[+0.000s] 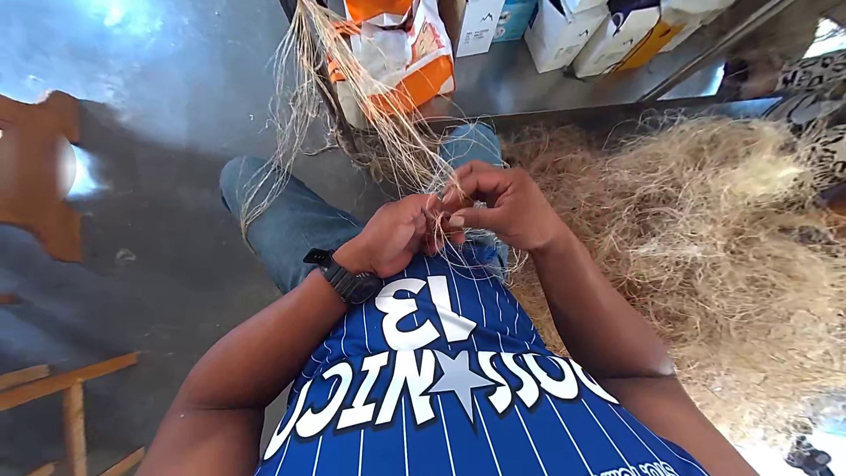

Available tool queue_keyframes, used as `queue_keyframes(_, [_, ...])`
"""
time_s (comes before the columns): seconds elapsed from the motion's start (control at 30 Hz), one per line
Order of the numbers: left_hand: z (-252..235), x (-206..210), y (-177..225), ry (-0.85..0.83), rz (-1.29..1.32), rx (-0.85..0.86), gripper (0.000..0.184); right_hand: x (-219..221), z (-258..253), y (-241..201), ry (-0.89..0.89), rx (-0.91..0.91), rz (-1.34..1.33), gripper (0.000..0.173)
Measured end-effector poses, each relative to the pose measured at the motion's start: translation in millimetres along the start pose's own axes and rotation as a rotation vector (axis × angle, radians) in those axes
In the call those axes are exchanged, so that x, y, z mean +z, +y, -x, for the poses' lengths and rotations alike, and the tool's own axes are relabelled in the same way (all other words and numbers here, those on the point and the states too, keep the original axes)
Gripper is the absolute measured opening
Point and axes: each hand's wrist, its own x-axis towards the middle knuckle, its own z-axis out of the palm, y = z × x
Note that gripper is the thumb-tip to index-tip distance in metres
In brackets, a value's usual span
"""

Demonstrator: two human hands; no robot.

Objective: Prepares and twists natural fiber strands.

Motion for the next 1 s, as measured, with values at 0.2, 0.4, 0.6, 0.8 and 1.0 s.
queue_keyframes(0.2, [-4, 5, 3, 0.001, -0.073, -0.051, 0.060, 1, 2, 1, 0.187, 0.058, 0.303, 0.014])
queue_keyframes(0.4, [-5, -3, 9, 0.313, -0.235, -0.112, 0.044, -16, 19, 0, 0.276, 0.203, 0.255, 0.012])
queue_keyframes(0.6, [-30, -41, 32, 0.727, -0.066, 0.037, 0.071, -17, 31, -9, 0.164, 0.229, 0.283, 0.011])
queue_keyframes(0.8, [-80, -98, 69, 0.785, 0.046, 0.008, 0.097, -17, 41, -10, 0.076, 0.229, 0.433, 0.012])
queue_keyframes(1.0, [-95, -124, 91, 0.799, 0.059, -0.046, 0.102, -14, 48, -14, 0.019, 0.149, 0.571, 0.011])
